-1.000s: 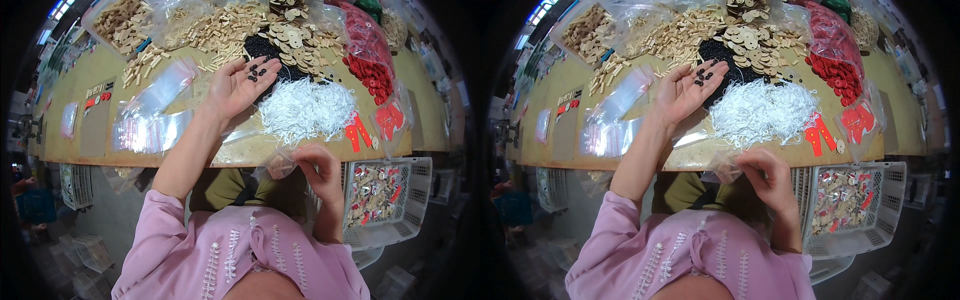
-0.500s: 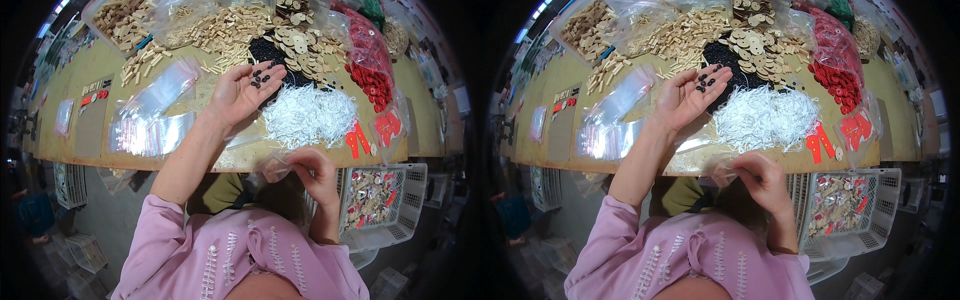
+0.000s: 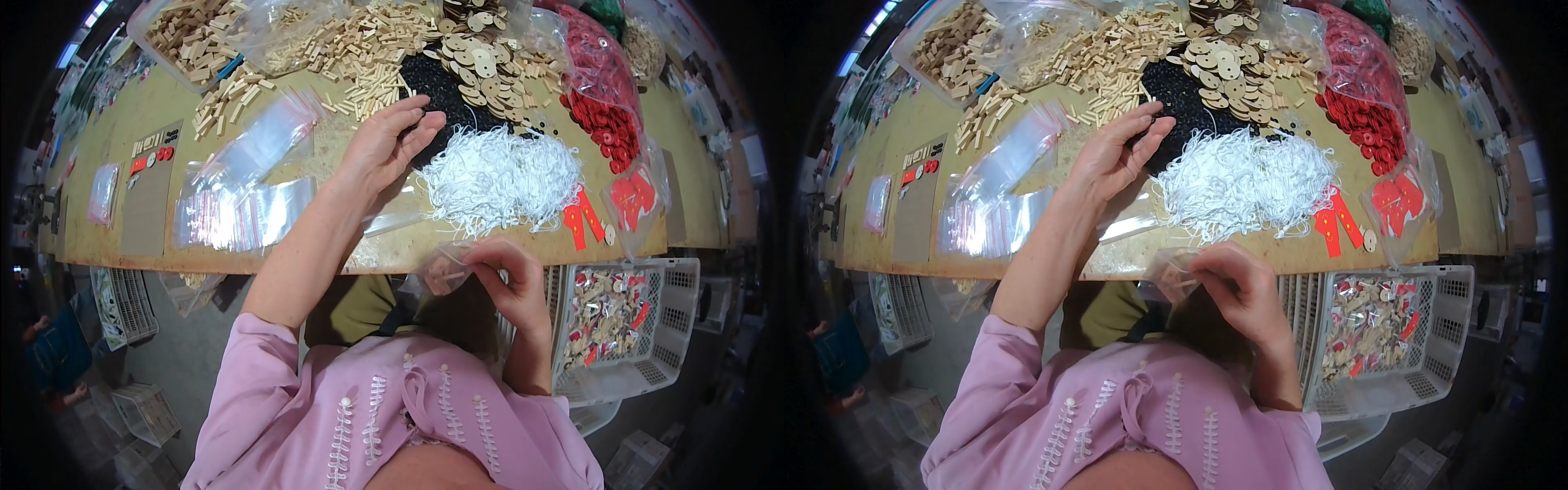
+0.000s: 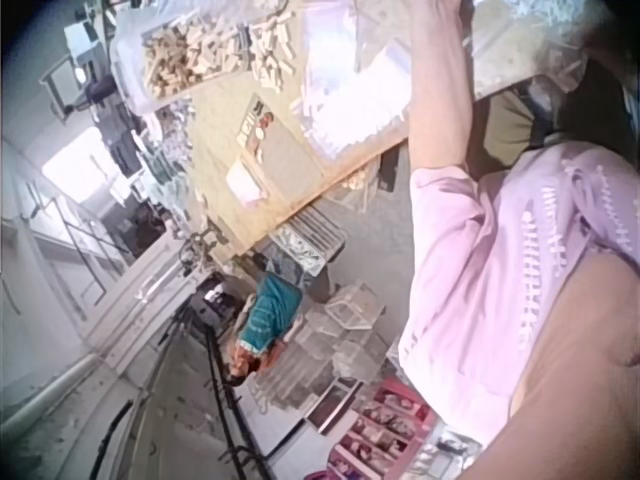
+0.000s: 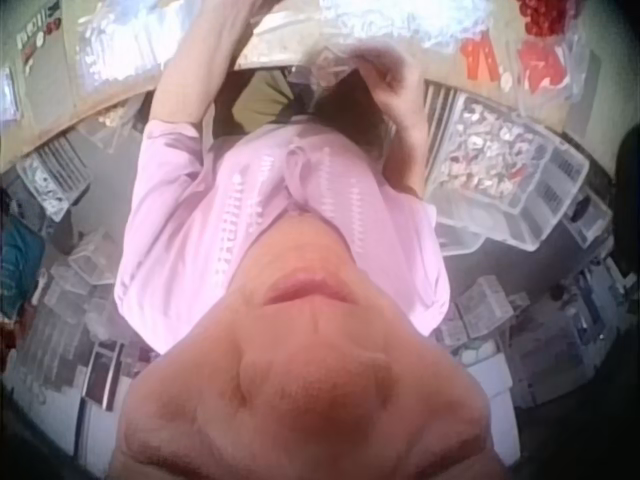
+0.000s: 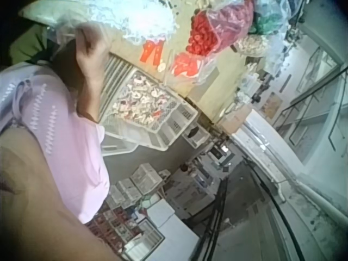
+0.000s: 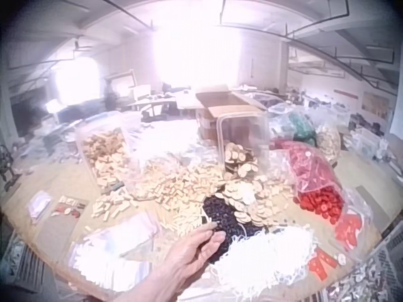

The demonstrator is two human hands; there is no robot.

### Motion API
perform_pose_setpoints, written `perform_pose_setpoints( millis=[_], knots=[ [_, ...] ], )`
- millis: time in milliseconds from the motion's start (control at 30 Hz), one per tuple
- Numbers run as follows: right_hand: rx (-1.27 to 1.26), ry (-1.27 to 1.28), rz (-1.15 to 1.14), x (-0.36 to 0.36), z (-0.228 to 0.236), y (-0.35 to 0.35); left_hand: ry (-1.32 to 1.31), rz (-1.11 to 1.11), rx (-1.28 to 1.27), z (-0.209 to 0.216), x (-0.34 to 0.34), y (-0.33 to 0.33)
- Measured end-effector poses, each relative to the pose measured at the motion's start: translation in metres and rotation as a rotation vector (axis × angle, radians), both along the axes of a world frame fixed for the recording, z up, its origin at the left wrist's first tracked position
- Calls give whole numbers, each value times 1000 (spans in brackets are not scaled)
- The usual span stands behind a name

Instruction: The person assembles small craft kits by hand, placing wooden pieces, black beads, white strings, and red flag-shaped items into clear plastic bags. The person repeatedly picks items from piles on the table, arranges them in bags, and seals them.

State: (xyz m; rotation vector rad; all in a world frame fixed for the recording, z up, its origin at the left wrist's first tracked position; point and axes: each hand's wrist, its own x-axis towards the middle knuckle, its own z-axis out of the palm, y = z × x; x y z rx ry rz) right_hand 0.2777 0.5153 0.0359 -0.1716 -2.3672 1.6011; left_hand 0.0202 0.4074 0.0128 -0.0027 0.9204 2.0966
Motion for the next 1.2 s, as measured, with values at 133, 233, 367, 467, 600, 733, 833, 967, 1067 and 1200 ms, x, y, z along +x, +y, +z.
perform_pose_setpoints(
  millis=[133, 233, 367, 467, 600, 733, 833, 967, 1067, 1200],
  knots=[
    [68, 0, -23, 2, 7, -1, -151, -72, 283, -7, -8, -2],
    [181, 69, -35, 6, 10, -1, -271, -180, 501, 1, -8, -7],
    [231, 98, -59, 11, 18, -2, -343, -271, 638, 2, -8, -8],
    [262, 93, -59, 13, 23, -5, -309, -269, 614, 3, -4, -8],
    [293, 108, -56, 16, 26, -9, -355, -294, 631, 1, -2, -5],
    [298, 100, -67, 20, 33, -15, -346, -287, 593, -1, 0, -3],
    [337, 110, -99, 23, 40, -18, -294, -235, 528, 3, 5, 0],
    [439, 147, -169, 18, 57, -24, -307, -163, 535, 14, 10, -8],
    [605, 204, -242, 3, 59, -30, -272, -103, 497, 40, 30, -19],
    [728, 214, -332, -18, 54, -47, -172, -106, 495, 70, 61, -36]
  ],
)
